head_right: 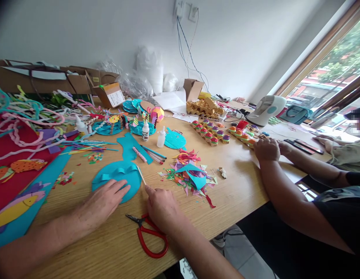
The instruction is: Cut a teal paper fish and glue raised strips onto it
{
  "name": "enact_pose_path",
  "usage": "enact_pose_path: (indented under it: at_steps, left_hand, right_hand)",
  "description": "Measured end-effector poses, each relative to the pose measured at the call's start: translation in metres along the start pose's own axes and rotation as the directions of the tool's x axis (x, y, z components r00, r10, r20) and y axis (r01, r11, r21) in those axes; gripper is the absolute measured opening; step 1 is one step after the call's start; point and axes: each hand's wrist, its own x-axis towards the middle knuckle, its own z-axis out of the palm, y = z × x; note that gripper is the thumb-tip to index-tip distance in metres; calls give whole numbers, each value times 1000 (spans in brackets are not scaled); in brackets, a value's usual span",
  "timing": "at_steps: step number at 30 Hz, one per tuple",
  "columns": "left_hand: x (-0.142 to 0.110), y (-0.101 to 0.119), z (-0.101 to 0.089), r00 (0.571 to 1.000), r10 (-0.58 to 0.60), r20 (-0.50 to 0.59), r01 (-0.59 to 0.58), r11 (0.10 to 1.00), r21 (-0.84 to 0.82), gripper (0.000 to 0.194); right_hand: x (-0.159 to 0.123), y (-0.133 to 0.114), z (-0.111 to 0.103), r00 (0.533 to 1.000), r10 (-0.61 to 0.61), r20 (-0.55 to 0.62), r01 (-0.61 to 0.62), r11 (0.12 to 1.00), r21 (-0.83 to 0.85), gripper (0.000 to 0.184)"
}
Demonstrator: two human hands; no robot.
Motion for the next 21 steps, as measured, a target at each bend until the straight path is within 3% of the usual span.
enact_pose_path:
  at_steps: [5, 11, 21]
  left_hand:
    - [1, 1, -2, 999, -48, 7, 48, 995, -83, 41]
    - [1, -1, -2, 997, -71, 18, 73, 989, -128, 38]
    - [-17, -10, 35, 992, -37, -123, 8, 975, -224, 48]
  right_hand:
    - [-1, -1, -2, 1000, 20, 6, -20, 1000, 10, 43]
    - [-11, -7, 0, 992, -44, -116, 56, 993, 101, 44]
    - [0, -25, -5, 997, -73, 29, 75, 995, -70, 37]
